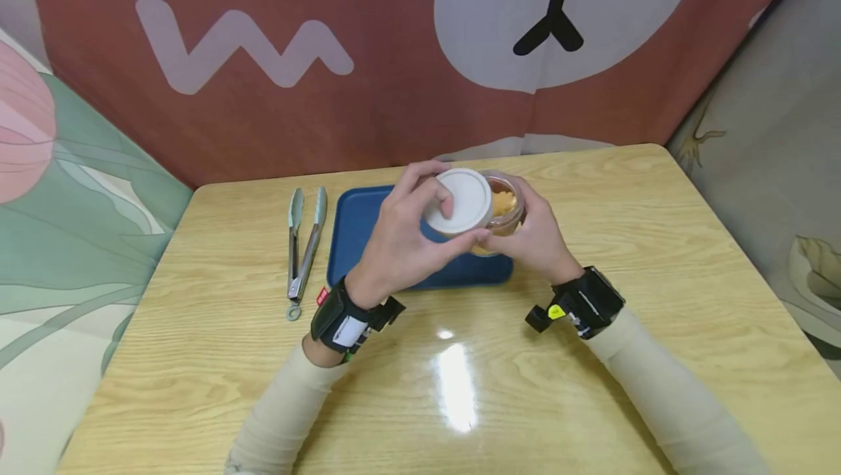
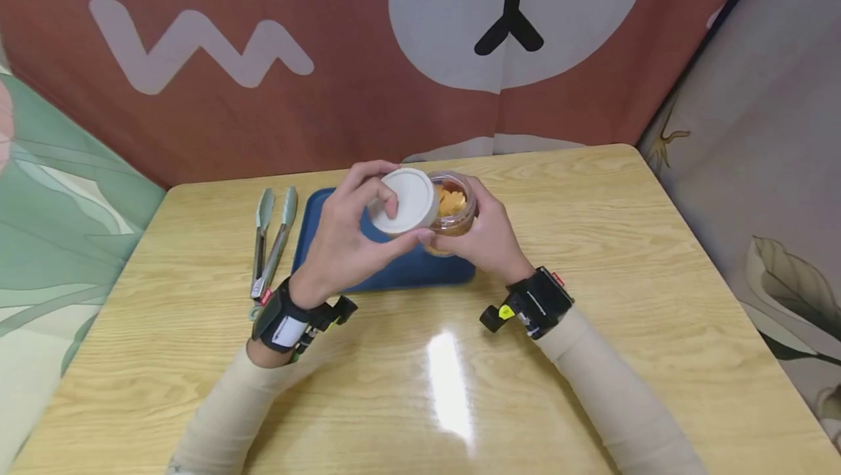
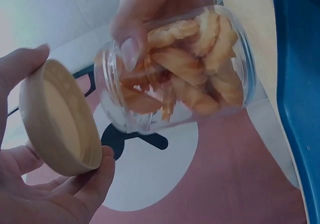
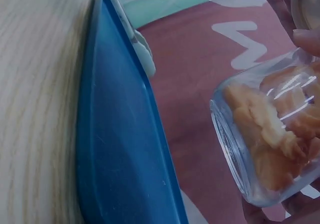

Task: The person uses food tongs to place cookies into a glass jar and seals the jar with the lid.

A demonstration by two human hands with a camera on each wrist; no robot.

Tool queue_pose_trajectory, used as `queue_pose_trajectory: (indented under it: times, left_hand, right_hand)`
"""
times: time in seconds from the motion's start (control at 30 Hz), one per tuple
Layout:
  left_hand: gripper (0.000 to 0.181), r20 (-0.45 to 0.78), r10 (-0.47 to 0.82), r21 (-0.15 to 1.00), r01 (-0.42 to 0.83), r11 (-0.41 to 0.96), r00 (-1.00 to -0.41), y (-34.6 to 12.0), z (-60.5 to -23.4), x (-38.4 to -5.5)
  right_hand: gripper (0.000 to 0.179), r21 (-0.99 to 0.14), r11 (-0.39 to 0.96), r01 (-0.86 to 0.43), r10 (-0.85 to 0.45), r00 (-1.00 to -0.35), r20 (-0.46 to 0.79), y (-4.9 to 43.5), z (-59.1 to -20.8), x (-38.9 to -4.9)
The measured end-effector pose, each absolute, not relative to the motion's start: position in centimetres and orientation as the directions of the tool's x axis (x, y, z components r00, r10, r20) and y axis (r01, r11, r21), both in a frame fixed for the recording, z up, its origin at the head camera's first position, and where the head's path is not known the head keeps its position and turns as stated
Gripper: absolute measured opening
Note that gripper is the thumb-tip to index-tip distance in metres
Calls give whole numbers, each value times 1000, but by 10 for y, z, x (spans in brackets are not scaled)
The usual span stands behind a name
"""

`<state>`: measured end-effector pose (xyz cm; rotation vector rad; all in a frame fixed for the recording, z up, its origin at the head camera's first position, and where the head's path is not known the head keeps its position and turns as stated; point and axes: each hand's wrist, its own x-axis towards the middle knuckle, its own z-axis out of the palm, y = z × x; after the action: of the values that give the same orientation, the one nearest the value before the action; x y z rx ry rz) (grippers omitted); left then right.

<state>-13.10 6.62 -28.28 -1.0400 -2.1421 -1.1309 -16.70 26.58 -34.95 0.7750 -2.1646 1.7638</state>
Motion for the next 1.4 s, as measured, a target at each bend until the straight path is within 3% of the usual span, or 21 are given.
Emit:
queue_pose_trajectory:
  times: [0.2,0.6,0.83,1.0,1.13,1.3,1.4]
  left_hand:
    - [48,664,437,438,790,430,-606,66,-300,-146]
    - [55,496,490,412,691,594,-717,68,-299,-149]
    - [83,390,562,387,683,619,-730,61,-281,-143]
    - [78,342,698,344,775,530,-629,47,-258,-132]
    - [74,240,845,400,842,362,-478,39,-231,-123]
    - [77,144,956,580,804,128,-255,41,-201,-113]
    - [78,136,970,624,778,76,-204,43,-198,-111]
  right_hand:
    - [81,-806,153,-572,-306,-803,512,260,-352,-165]
    - [78,-742,192,-642,-374,-747,550,250,-349,-157]
    - [79,-746,190,-639,-377,-748,545,244,-340,-146]
    - [79,-763,134,-633,-428,-731,531,239,-325,-132]
    - [78,-818,11,-576,-534,-695,482,240,-317,-119]
    - [79,-846,-187,-500,-699,-537,472,241,-314,-108]
    - [76,-846,-232,-480,-739,-478,474,242,-315,-107]
